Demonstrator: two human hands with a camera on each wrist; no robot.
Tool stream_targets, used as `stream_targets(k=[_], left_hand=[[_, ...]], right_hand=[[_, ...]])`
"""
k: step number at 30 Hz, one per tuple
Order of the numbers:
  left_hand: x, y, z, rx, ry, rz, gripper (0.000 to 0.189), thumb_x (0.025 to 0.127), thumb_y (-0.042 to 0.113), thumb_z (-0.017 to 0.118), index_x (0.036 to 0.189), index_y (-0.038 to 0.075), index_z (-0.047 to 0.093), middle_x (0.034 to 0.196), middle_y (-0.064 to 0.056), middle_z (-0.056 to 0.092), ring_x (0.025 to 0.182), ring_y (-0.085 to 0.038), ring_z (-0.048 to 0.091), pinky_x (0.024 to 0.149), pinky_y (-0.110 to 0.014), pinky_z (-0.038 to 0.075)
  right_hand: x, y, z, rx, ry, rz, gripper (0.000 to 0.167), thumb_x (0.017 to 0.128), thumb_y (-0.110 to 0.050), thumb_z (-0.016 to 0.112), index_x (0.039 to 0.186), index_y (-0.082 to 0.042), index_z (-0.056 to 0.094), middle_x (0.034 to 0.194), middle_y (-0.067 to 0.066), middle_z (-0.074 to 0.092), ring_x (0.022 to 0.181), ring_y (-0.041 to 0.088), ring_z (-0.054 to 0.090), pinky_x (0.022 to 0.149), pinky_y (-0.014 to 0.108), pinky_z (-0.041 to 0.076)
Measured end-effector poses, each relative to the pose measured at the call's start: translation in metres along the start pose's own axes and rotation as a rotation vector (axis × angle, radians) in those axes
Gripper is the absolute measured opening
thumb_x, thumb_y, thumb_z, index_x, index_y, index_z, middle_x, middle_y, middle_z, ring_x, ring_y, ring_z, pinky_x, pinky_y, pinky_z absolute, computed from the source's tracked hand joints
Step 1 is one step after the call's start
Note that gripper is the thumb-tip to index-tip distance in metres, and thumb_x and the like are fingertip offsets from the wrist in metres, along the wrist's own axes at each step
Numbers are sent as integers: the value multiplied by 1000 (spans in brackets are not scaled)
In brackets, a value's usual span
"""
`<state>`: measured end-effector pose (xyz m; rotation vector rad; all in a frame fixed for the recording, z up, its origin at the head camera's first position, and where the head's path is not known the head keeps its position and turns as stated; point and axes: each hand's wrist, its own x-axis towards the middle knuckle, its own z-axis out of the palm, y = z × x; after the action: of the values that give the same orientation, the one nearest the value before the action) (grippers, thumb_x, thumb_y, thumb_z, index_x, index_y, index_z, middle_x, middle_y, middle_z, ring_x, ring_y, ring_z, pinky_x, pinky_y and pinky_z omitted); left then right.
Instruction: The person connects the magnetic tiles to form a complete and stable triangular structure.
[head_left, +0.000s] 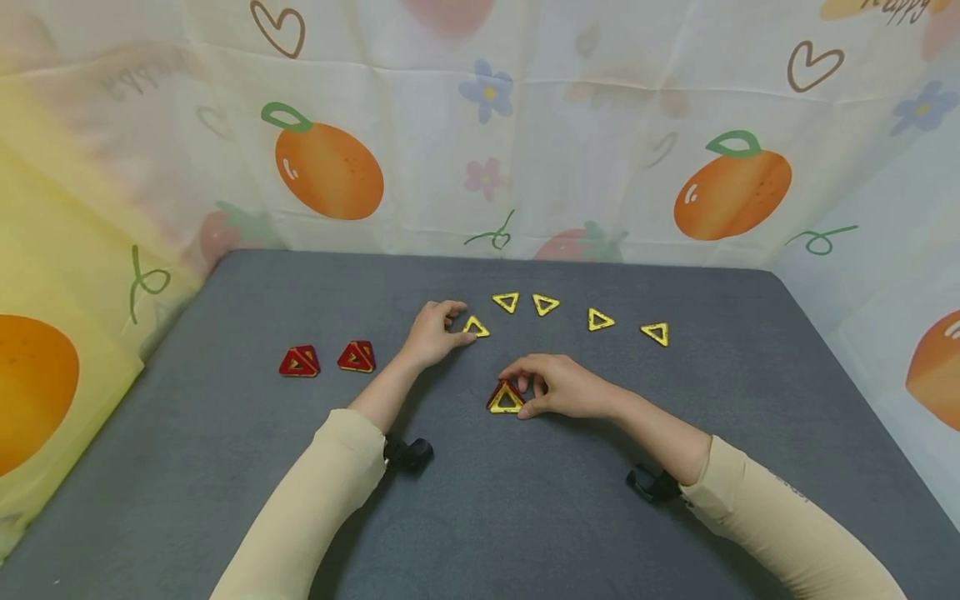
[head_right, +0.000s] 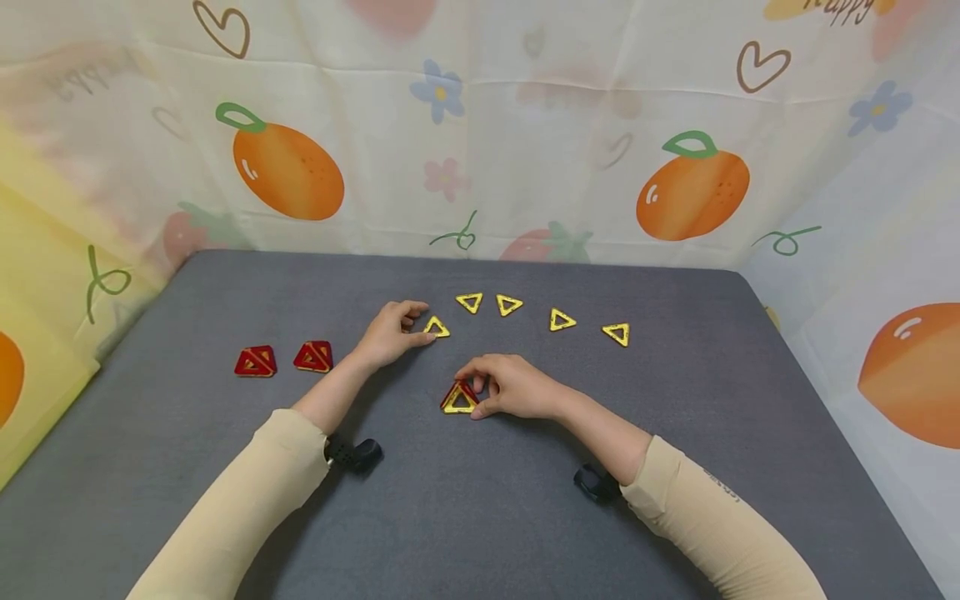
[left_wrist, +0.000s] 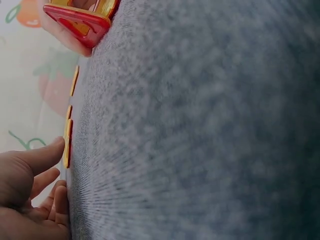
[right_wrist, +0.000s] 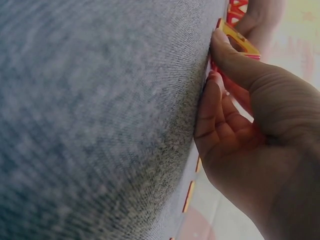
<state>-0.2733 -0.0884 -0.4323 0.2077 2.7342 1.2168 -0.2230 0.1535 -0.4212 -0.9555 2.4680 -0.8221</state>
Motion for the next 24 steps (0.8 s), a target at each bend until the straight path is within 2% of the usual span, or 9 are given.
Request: stream_targets(k=[5,10,16,24], left_hand=[[1,0,2,46,3,15,53,95,22,67,143,7,51,138,-21,48,120,-35,51,101,-48,44],[2,1,6,97,5,-1,49,97,27,64,143,11,53,137,-21,45,117,-35,49,97,-48,42],[3,1,9,96,22,-16,46,98,28,63,141,14,56,135,-19,45,118,-34,46,99,-48,40],[2,0,11,69,54,-8,40,96,26,66,133,15,62,132,-18,48,110,-31,47,93,-45,40]], right_hand=[[0,0,0,1,1,-1,52,82,-26,80,131,-17,62,97,-1,60,67,7,53,61,22,47],[-1,-1,0,1,2,0,52,82,-26,80,130,-17,62,97,-1,60,67,7,52,61,22,47],[-1,-1,0,0,4,-4,52,82,-27,80,130,-17,62,96,-1,60,67,7,52,61,22,47],[0,0,1,-2,4,-3,52,82,-27,80,130,-17,62,96,-1,60,68,7,52,62,22,47]])
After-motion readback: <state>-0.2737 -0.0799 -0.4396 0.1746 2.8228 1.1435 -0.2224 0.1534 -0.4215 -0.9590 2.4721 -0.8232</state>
